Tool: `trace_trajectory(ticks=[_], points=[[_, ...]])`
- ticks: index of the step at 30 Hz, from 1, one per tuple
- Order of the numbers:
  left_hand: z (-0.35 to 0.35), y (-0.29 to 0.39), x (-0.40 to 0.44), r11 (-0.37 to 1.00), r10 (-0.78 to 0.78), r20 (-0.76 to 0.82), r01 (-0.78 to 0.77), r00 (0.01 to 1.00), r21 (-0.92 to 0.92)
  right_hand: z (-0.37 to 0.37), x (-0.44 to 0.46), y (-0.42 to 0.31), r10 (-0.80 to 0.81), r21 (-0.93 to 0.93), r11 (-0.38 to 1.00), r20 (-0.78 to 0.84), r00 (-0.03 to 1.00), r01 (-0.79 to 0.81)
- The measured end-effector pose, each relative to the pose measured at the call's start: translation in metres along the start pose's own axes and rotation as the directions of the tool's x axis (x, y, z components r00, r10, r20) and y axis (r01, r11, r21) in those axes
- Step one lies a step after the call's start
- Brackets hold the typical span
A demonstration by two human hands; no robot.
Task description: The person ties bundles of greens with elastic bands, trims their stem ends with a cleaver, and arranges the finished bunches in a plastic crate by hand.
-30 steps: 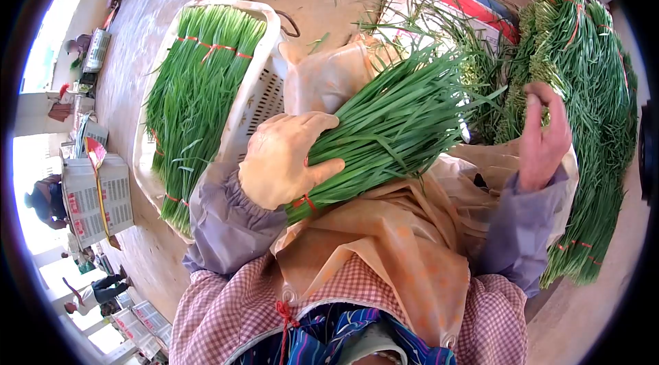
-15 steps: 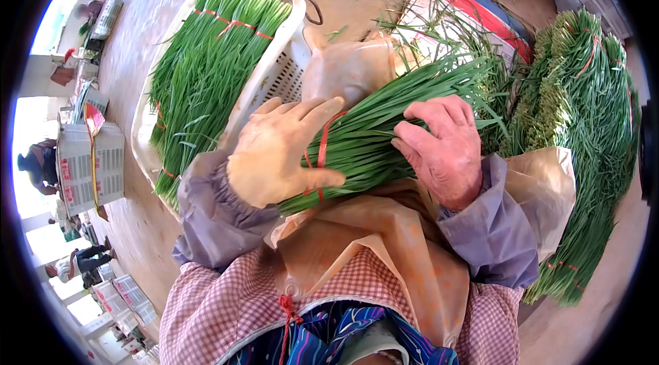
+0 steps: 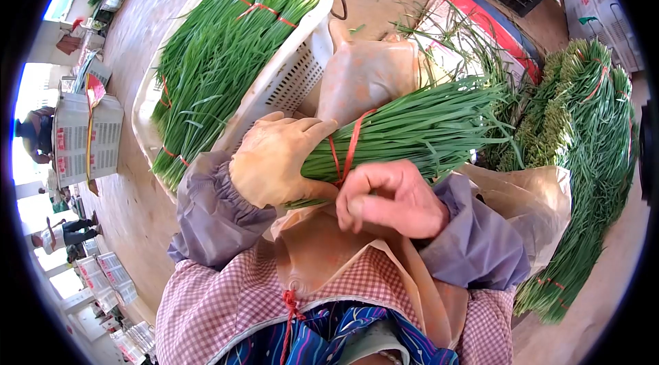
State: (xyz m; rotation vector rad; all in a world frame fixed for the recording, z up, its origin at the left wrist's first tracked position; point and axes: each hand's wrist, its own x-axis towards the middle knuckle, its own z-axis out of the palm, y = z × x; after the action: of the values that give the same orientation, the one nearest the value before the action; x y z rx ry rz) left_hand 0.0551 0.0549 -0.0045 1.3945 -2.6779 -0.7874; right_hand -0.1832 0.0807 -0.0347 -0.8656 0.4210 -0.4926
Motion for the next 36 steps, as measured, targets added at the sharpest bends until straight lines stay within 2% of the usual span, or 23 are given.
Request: trace_trajectory(ticks=[1, 2, 3, 4, 5, 6, 7, 8, 11, 14, 17, 20, 23, 26, 29, 32, 33, 34, 36], points=[[0.000, 0.000, 0.000, 1.000, 0.002, -0.002, -0.002, 1.000, 0.001, -0.001, -0.008, -0.008, 0.008, -0.129, 0.992, 0.049, 0.999, -0.001], [-0.001, 0.000, -0.001, 1.000, 0.003, -0.004, -0.003, 1.000, 0.001, -0.007, -0.018, -0.018, -0.094, -0.362, 0.922, 0.136, 0.986, 0.138], [0.000, 0.000, -0.002, 1.000, 0.003, -0.010, -0.003, 1.000, -0.004, -0.022, -0.029, -0.022, -0.191, -0.363, 0.887, 0.274, 0.942, 0.286], [0.002, -0.001, -0.001, 1.000, 0.004, -0.010, -0.004, 1.000, -0.012, -0.032, -0.045, -0.036, -0.166, -0.555, 0.774, 0.284, 0.944, 0.303], [0.001, -0.002, 0.000, 1.000, 0.002, -0.005, -0.002, 1.000, -0.017, -0.027, -0.057, -0.061, -0.077, -0.629, 0.767, 0.108, 0.991, 0.128], [0.001, -0.003, 0.001, 1.000, 0.004, 0.003, -0.004, 1.000, -0.021, -0.019, -0.063, -0.075, -0.063, -0.776, 0.625, -0.157, 0.986, -0.083], [0.003, -0.003, 0.000, 1.000, 0.014, -0.017, -0.015, 1.000, -0.018, -0.021, -0.055, -0.066, -0.402, -0.939, 0.339, -0.191, 0.896, -0.048], [0.006, -0.003, 0.001, 0.999, 0.029, -0.037, -0.029, 0.999, -0.014, -0.024, -0.043, -0.053, -0.691, -0.993, 0.017, -0.097, 0.716, -0.118], [0.008, 0.004, 0.002, 1.000, 0.024, -0.041, -0.024, 0.999, 0.010, -0.036, -0.024, -0.039, -0.723, -0.998, 0.054, -0.061, 0.688, -0.031], [0.008, 0.009, 0.000, 0.999, 0.004, -0.034, -0.003, 0.999, 0.040, -0.061, 0.009, -0.022, -0.583, -0.998, -0.013, -0.045, 0.811, -0.064], [0.008, 0.012, 0.001, 0.999, -0.011, -0.028, 0.012, 1.000, 0.051, -0.072, 0.025, -0.012, -0.486, -0.995, 0.101, -0.024, 0.873, 0.028], [0.006, 0.014, 0.001, 0.997, -0.044, 0.007, 0.044, 0.999, 0.061, -0.075, 0.034, -0.014, -0.371, -0.953, 0.294, -0.044, 0.927, 0.072], [0.003, 0.015, 0.004, 0.996, -0.056, 0.041, 0.053, 0.998, 0.066, -0.071, 0.039, -0.015, -0.204, -0.718, 0.696, -0.209, 0.956, -0.008], [0.006, 0.013, 0.003, 0.996, -0.038, 0.019, 0.036, 0.999, 0.080, -0.068, 0.043, -0.013, -0.219, -0.734, 0.679, -0.182, 0.959, 0.015], [0.007, 0.012, 0.002, 0.997, -0.030, 0.007, 0.029, 1.000, 0.076, -0.060, 0.046, -0.013, -0.410, -0.822, 0.529, -0.031, 0.911, 0.210], [0.005, 0.015, 0.003, 0.997, -0.048, 0.033, 0.046, 0.998, 0.058, -0.048, 0.046, -0.006, -0.444, -0.702, 0.652, -0.047, 0.895, 0.286], [0.004, 0.015, 0.004, 0.997, -0.053, 0.047, 0.050, 0.997, 0.053, -0.048, 0.046, -0.005, -0.425, -0.610, 0.743, -0.111, 0.899, 0.275], [0.005, 0.015, 0.003, 0.998, -0.046, 0.036, 0.045, 0.998, 0.043, -0.048, 0.042, -0.008, -0.290, -0.367, 0.912, -0.269, 0.918, 0.181], [0.008, 0.012, 0.002, 0.999, -0.034, 0.012, 0.034, 0.999, 0.023, -0.068, 0.033, -0.011, -0.382, -0.194, 0.922, -0.325, 0.865, 0.334]])
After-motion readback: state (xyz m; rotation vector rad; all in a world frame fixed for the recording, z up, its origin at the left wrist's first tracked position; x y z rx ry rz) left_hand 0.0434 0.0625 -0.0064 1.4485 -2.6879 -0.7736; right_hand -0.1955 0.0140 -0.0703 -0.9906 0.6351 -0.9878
